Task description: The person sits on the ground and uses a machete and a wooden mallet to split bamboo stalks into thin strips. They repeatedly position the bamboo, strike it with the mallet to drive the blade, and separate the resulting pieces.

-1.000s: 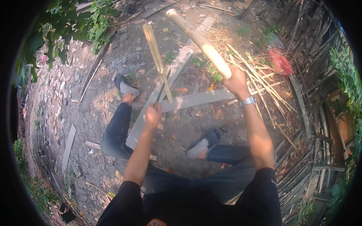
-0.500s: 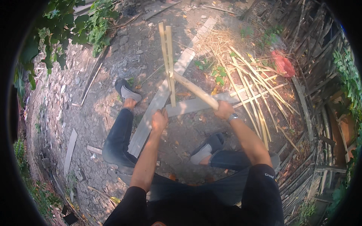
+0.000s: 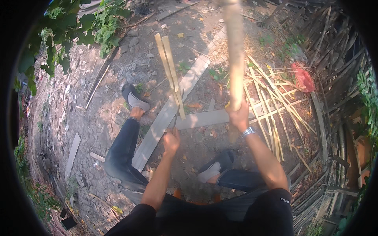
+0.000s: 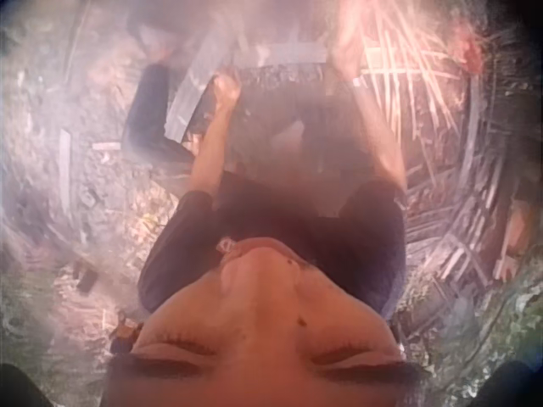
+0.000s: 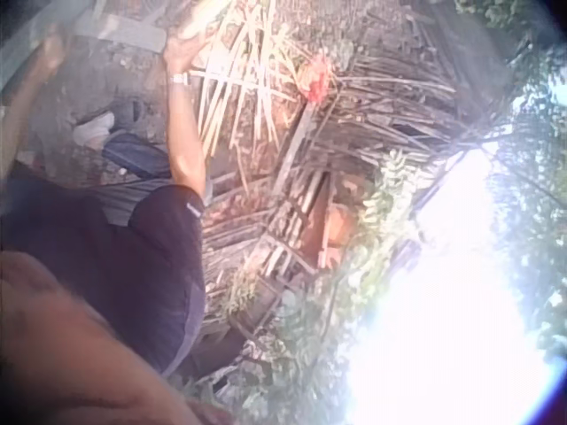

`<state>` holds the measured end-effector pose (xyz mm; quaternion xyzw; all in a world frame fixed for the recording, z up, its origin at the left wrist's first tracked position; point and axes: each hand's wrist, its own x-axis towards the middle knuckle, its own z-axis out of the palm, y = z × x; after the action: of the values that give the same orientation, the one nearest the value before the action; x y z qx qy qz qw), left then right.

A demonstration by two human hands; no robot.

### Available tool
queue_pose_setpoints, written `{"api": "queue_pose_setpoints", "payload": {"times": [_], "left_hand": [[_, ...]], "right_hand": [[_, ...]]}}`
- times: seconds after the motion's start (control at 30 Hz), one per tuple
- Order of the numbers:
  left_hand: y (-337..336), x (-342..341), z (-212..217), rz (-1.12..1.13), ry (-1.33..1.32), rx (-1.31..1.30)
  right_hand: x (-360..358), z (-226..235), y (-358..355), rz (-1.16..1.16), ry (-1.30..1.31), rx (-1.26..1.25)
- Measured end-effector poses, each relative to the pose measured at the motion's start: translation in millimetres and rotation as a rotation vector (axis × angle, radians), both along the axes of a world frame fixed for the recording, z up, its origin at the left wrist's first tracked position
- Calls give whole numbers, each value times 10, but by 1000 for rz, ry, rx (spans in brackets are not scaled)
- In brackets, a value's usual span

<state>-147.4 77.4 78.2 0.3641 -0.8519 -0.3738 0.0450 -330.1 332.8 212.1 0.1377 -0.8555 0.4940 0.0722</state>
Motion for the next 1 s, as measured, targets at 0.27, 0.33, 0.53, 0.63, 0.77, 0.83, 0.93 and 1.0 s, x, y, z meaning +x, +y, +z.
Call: {"api": "queue_pose_setpoints", "payload": {"times": [0.27, 0.33, 0.53, 0.63, 0.77, 0.83, 0.93, 1.0], "left_hand": [[35, 322, -704, 32, -57, -29], [38, 239, -600, -1, -88, -23], [-37, 185, -531, -55, -107, -58], [-1, 156, -451, -31, -124, -3], [-187, 148, -501, -55, -203, -19], [-223, 252, -547, -92, -275, -12], [-320, 337, -513, -115, -293, -4], [-374, 432, -454, -118, -265, -4]], "right_hand": [[198, -627, 190, 174, -437, 828], [97, -114, 147, 82, -216, 533], [-59, 370, -69, -147, -37, -356], [214, -615, 42, -30, -111, 12], [507, -1315, 305, 373, -527, 1102], [574, -1462, 558, 218, -507, 960], [588, -1188, 871, 81, -460, 817], [634, -815, 967, -34, -371, 724]]}}
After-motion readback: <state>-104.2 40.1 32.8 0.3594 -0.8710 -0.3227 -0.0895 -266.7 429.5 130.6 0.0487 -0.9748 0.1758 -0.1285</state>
